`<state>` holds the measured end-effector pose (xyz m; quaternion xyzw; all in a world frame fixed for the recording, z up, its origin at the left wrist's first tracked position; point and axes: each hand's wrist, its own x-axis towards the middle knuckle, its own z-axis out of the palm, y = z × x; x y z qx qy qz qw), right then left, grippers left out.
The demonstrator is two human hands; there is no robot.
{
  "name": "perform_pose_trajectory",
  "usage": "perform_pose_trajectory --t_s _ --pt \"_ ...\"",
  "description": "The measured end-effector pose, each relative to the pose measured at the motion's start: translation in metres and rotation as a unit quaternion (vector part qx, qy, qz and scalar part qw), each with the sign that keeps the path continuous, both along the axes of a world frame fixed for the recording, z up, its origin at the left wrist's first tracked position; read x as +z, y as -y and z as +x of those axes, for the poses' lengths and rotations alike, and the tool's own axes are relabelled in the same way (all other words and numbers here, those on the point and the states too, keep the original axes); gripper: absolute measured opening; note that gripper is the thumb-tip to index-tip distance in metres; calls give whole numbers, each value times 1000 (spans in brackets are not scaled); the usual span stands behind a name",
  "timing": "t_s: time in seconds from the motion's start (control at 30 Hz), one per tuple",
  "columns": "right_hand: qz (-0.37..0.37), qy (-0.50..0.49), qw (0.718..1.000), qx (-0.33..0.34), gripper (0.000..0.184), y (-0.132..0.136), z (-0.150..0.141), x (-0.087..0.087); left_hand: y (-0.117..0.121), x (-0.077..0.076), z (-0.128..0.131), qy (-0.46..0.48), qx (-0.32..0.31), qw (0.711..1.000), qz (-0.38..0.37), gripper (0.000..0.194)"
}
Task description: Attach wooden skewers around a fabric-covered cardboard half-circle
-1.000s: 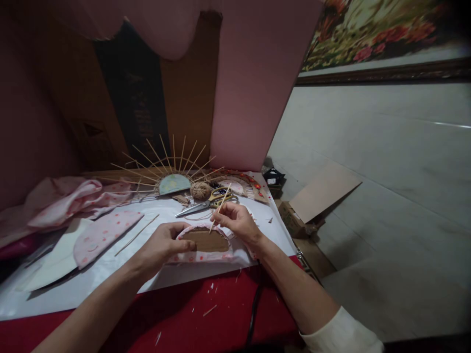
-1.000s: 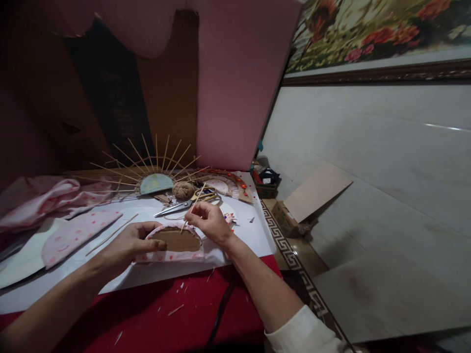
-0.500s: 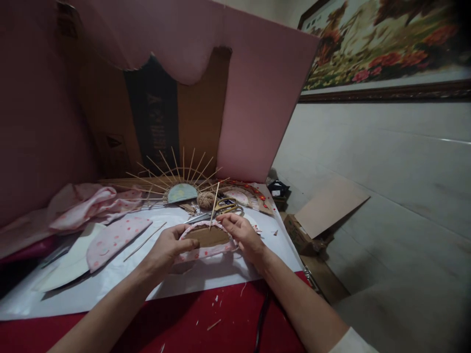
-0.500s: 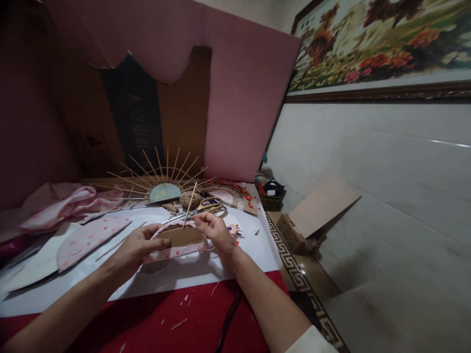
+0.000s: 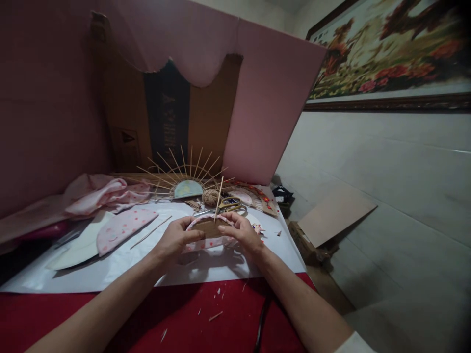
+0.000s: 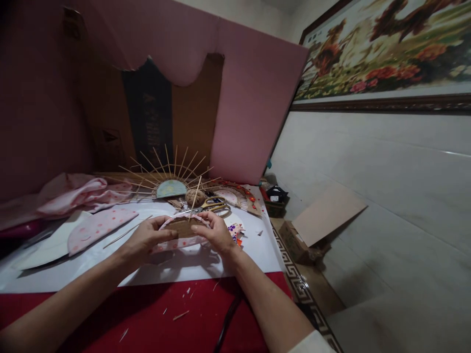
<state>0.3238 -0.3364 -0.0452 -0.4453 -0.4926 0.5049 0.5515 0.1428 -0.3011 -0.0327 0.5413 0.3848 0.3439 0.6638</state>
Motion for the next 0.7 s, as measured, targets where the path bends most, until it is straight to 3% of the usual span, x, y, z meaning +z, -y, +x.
perform_pose_trajectory --t_s 0.3,0.57,0.7 --pt "11 35 999 -10 29 1 0 0 -5 -4 -1 25 -6 999 21 24" --pt "38 85 995 -37 26 -2 2 -6 -11 -5 -1 47 18 998 45 36" --pt "94 187 968 -136 25 -1 4 -4 -19 -9 -2 24 60 997 51 34"
